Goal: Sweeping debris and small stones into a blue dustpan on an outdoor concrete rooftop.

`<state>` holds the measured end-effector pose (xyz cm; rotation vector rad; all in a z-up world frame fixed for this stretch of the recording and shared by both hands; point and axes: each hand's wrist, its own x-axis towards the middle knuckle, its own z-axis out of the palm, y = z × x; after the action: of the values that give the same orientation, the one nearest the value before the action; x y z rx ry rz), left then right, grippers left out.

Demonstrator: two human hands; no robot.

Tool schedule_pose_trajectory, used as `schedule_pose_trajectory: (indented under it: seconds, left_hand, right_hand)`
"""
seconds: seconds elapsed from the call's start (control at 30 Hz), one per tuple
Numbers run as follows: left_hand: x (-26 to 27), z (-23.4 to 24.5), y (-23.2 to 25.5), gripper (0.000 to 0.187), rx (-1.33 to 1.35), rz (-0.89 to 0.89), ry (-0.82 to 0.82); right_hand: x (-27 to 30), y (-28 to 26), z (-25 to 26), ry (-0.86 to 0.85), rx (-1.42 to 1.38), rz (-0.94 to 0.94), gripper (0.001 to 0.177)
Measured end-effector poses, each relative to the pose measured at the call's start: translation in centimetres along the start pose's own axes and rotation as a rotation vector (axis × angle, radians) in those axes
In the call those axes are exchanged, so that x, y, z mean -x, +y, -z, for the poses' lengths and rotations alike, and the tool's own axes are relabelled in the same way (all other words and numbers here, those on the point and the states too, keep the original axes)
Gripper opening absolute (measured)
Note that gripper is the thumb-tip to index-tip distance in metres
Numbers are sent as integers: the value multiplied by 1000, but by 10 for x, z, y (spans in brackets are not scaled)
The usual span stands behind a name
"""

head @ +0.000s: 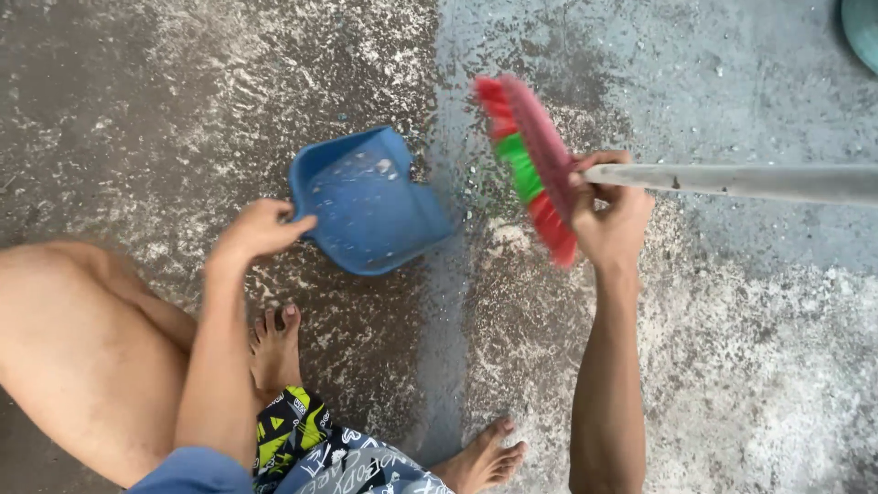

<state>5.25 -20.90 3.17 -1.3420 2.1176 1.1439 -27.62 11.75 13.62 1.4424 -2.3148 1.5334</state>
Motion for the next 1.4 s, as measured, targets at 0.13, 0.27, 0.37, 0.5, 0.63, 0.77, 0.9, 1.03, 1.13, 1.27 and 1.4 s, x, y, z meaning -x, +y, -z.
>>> schedule_pose_trajectory:
  seconds: [0.13,0.27,0.37,0.5,0.63,0.77,0.9,1.03,1.13,1.27,1.4]
  left_hand:
    - [47,33,-27,48,40,139,-31]
    - [39,24,-59,44,15,224,-87]
    - [38,13,-62,49,66,214,-122]
    - [29,6,-44,54,-56,163,-93]
    - [29,3,-26,52,-35,160,-129]
    - [26,0,-27,52,-82,112,-105]
    - [-11,-27,-56,52,-74,80,-120]
    - [11,-17,-43,54,-98,75,-101]
    - [27,-17,-53,46,-156,40,-77]
    - [38,-25,-72,41,-182,30,-56]
    - [52,-36,-60,48,-210,40,-87]
  right_hand:
    - [-3,17,-16,61,89,-58,14]
    - [5,0,-57,-145,247,-414,15]
    - [37,-19,-104,-239,157,-295,16]
    - [71,-29,-161,-291,44,-90,24]
    - [53,-57,-147,-242,-157,-142,17]
    - [27,-38,-104,-64,-176,-214,16]
    - [24,-2,-67,-2,97,-159,13]
    - [38,-42,-77,-194,313,-372,23]
    - [70,-43,-91,-354,155,-367,19]
    - [83,-53,-72,-284,-64,-255,13]
    - [73,-33,-33,-44,-169,-149,8]
